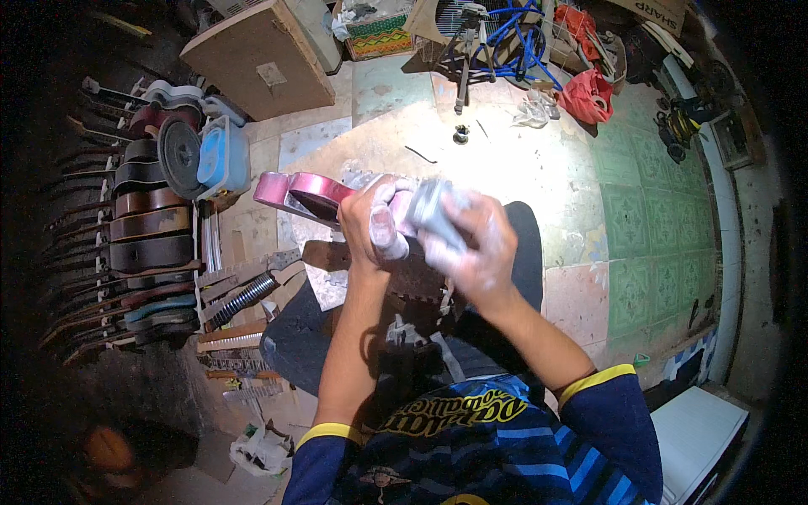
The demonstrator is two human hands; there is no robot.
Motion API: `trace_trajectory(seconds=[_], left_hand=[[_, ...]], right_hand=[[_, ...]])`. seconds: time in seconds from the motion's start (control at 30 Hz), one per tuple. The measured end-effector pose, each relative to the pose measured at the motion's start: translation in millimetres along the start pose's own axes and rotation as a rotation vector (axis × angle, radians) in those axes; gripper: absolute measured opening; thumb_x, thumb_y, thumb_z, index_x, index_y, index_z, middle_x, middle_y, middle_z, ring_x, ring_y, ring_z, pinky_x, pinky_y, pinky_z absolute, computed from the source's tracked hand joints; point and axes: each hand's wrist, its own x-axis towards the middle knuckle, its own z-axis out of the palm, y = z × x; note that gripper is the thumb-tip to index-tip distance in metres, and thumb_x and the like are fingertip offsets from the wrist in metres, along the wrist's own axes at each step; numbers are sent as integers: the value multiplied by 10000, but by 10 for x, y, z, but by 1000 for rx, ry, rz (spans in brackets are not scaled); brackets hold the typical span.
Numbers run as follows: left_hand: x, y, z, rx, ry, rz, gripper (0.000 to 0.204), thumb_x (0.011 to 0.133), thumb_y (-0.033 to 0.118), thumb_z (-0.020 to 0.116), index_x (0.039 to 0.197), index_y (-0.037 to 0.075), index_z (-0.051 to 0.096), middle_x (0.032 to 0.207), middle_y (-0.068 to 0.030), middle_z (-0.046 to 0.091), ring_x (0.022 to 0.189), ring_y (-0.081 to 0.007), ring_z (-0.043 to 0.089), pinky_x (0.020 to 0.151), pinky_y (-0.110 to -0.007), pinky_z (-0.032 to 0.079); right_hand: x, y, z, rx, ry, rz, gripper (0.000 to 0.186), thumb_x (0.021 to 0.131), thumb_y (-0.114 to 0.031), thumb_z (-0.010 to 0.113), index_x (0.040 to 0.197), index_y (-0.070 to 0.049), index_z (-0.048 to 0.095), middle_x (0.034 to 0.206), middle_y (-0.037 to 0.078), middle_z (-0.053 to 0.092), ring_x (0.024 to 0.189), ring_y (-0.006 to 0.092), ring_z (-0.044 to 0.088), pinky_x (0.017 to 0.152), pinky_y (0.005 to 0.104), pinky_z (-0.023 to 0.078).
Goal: The person sands the sides and edges of a guitar body with a sanding block.
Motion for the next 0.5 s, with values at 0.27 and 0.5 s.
trace_trajectory(seconds=[0.27, 0.5], left_hand=[[39, 0, 49, 28, 55, 14, 816, 973, 676, 270, 788, 5, 696, 696, -180, 649, 651, -392, 659, 610, -422, 485], [23, -55, 72, 62, 59, -3, 782, 982, 637, 284, 800, 3, 703, 696, -185, 646, 656, -395, 663, 614, -429, 485]], right_hand=[[-74, 91, 124, 103, 52, 196, 538, 699, -135, 895, 1187, -39, 688, 1122, 198, 652, 1002, 353, 647, 874, 429, 537], [-11, 98, 179, 211, 130, 278, 498, 714, -116, 888, 1166, -31, 699, 1042, 182, 644, 957, 340, 643, 839, 426, 532]])
